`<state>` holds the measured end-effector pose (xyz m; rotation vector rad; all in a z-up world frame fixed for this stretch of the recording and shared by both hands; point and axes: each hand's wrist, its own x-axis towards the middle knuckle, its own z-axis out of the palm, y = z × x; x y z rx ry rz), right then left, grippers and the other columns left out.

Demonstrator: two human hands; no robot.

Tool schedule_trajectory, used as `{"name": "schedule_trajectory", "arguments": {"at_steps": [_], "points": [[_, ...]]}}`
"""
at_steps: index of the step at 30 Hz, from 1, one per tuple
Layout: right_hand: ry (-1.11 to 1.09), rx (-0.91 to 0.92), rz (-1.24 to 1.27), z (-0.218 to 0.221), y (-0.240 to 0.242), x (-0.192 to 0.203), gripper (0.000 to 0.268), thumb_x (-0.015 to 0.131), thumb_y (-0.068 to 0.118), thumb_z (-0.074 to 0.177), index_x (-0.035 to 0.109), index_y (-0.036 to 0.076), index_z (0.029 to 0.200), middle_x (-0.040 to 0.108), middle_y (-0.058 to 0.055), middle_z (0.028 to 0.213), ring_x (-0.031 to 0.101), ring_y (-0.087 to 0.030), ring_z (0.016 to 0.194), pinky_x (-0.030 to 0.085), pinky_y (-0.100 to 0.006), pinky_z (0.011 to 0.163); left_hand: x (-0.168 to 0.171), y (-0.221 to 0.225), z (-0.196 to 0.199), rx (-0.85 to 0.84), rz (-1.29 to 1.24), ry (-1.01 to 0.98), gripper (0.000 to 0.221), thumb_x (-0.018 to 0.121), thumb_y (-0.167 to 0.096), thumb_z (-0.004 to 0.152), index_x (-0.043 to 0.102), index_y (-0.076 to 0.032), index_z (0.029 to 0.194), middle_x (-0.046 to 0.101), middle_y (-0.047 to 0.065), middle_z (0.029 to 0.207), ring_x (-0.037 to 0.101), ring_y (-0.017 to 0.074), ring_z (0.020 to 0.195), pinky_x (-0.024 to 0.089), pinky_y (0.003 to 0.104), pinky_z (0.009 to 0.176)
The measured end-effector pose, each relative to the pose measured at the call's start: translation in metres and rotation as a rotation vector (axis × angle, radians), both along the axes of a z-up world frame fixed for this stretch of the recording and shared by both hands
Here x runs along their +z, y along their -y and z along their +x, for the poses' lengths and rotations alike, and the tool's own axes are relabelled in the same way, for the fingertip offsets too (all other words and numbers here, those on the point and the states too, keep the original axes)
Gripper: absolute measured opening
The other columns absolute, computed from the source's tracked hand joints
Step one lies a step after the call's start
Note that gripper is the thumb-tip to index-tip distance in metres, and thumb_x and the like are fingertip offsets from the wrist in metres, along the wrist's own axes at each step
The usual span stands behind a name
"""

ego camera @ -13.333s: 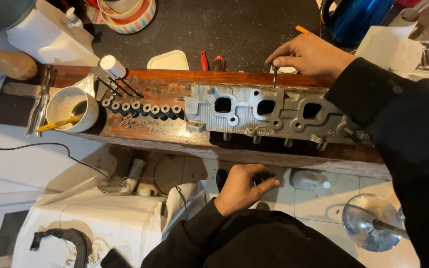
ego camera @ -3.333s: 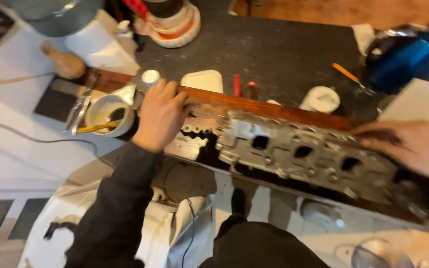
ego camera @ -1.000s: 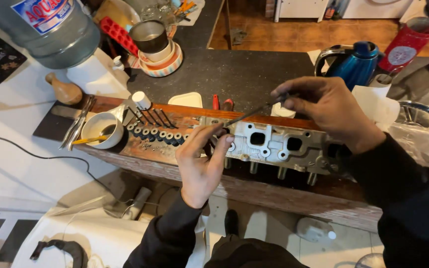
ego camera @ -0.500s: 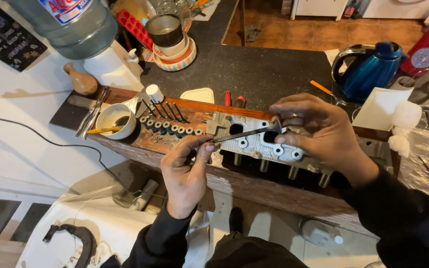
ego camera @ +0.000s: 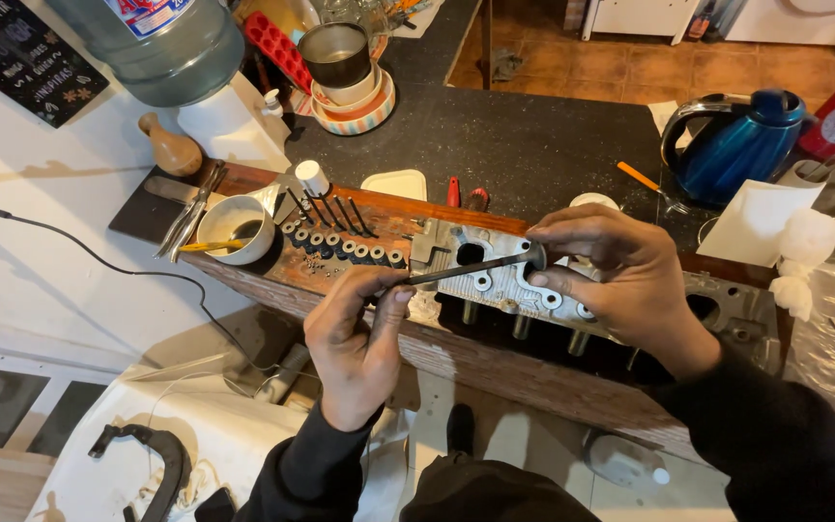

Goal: Dismantling and inspecting components of a vehicle's cylinder head, including valves and seals.

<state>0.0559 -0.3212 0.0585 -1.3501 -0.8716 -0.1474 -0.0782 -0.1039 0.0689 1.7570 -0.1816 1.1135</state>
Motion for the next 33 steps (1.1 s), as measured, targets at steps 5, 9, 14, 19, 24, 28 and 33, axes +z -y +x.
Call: {"name": "schedule_trajectory", "arguments": {"at_steps": [5, 9, 14, 19, 24, 28, 33], "points": [[-0.074, 0.025, 0.012, -0.002, 0.003, -0.002, 0.042, 0.089, -0.012, 0.069, 0.074, -0.009, 0.108, 0.074, -0.028, 0.104, 0.076, -0.03, 0.094, 0.067, -0.047, 0.084, 0.013, 0.005, -0.003, 0.032, 0.085, 0.04, 0.005, 0.074, 0.002, 0.093, 0.075, 0.006, 0.096, 0.072, 0.019, 0.081, 0.063, 0.0237, 0.058, 0.054, 0.033, 0.055], [-0.12, 0.034, 0.007, -0.001, 0.004, -0.005, 0.045, 0.088, -0.014, 0.069, 0.073, -0.009, 0.111, 0.075, -0.027, 0.106, 0.077, -0.031, 0.097, 0.067, -0.048, 0.087, 0.018, 0.005, -0.004, 0.037, 0.181, 0.079, 0.006, 0.074, 0.001, 0.093, 0.075, 0.005, 0.097, 0.073, 0.019, 0.082, 0.064, 0.0255, 0.06, 0.054, 0.033, 0.056], [-0.214, 0.146, -0.106, 0.002, 0.017, -0.01, 0.048, 0.08, -0.011, 0.077, 0.067, 0.001, 0.121, 0.071, -0.013, 0.13, 0.074, -0.021, 0.111, 0.063, -0.033, 0.108, 0.028, 0.006, -0.017, 0.107, 0.336, -0.096, 0.021, 0.077, 0.004, 0.087, 0.069, 0.002, 0.107, 0.075, 0.014, 0.1, 0.064, 0.0177, 0.071, 0.051, 0.028, 0.065], [-0.208, 0.138, -0.109, -0.001, 0.013, -0.006, 0.044, 0.081, -0.007, 0.079, 0.068, 0.002, 0.12, 0.073, -0.012, 0.128, 0.076, -0.021, 0.11, 0.064, -0.032, 0.105, 0.043, 0.006, -0.017, 0.113, 0.5, -0.024, 0.02, 0.079, 0.003, 0.086, 0.068, 0.003, 0.104, 0.074, 0.015, 0.098, 0.066, 0.0194, 0.071, 0.053, 0.03, 0.065], [-0.235, 0.207, -0.123, 0.005, 0.013, -0.005, 0.063, 0.082, -0.007, 0.076, 0.061, 0.004, 0.134, 0.073, -0.012, 0.128, 0.073, -0.023, 0.117, 0.064, -0.036, 0.105, 0.047, -0.013, 0.0, 0.126, 0.58, -0.006, 0.015, 0.075, 0.005, 0.089, 0.072, 0.003, 0.104, 0.073, 0.012, 0.092, 0.051, 0.0131, 0.061, 0.04, 0.026, 0.054], [-0.235, 0.125, -0.261, 0.011, 0.03, 0.004, 0.062, 0.08, -0.001, 0.075, 0.06, 0.004, 0.133, 0.071, -0.012, 0.129, 0.073, -0.023, 0.115, 0.064, -0.037, 0.105, 0.066, -0.046, 0.032, 0.217, 0.693, -0.059, 0.017, 0.076, 0.009, 0.091, 0.07, 0.007, 0.106, 0.068, 0.016, 0.097, 0.06, 0.0267, 0.072, 0.048, 0.036, 0.066], [-0.336, -0.302, -0.671, 0.021, 0.053, 0.015, 0.064, 0.079, -0.011, 0.071, 0.067, 0.0, 0.132, 0.076, -0.018, 0.121, 0.076, -0.03, 0.106, 0.06, -0.042, 0.103, 0.013, -0.125, 0.112, 0.406, 1.111, -0.113, 0.011, 0.074, -0.012, 0.093, 0.07, -0.009, 0.103, 0.059, 0.006, 0.097, 0.055, 0.0267, 0.089, 0.043, 0.037, 0.078]]}}
